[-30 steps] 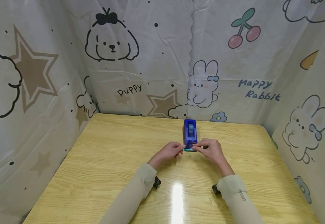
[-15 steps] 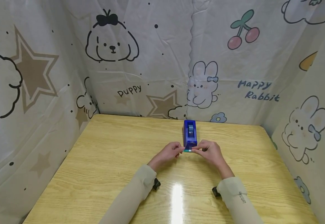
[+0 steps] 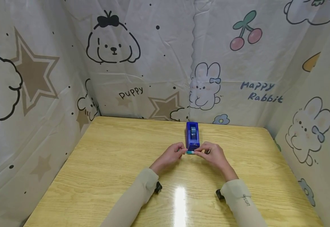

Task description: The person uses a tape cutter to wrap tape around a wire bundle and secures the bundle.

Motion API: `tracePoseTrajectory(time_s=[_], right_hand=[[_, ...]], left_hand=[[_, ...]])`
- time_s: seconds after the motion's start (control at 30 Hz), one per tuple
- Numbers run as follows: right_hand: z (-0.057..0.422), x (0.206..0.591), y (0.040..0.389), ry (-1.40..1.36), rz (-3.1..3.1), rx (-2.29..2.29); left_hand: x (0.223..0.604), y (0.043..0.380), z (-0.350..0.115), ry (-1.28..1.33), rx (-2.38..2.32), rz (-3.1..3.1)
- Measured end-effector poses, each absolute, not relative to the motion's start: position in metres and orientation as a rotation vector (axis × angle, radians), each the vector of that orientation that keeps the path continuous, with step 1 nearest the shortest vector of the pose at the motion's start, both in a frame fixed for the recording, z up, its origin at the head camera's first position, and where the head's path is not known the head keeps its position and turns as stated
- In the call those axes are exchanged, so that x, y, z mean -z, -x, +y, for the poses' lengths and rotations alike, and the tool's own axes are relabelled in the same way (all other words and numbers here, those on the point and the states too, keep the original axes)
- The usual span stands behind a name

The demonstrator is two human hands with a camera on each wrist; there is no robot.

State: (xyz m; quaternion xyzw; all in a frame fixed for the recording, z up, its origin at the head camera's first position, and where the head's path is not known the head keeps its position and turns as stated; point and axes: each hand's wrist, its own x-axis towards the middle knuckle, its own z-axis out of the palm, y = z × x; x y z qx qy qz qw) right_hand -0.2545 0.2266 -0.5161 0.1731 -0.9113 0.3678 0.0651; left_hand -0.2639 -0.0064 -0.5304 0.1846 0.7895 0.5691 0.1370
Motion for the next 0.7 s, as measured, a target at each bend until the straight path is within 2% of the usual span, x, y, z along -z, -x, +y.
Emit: tracePoseTrajectory(time_s=[0.5, 0.7], right_hand=[[0.2268, 0.5123, 0.2549, -0.549, -2.866, -1.114], [0.2251, 0.5133, 0.2539, -0.581, -2.846, -1.019]], left_hand=[[0.5277, 0.2608, -0.0081, -0.603, -1.581, 2.407], [0.5265, 0.2599, -0.0078, -0.551, -1.571, 2.39]])
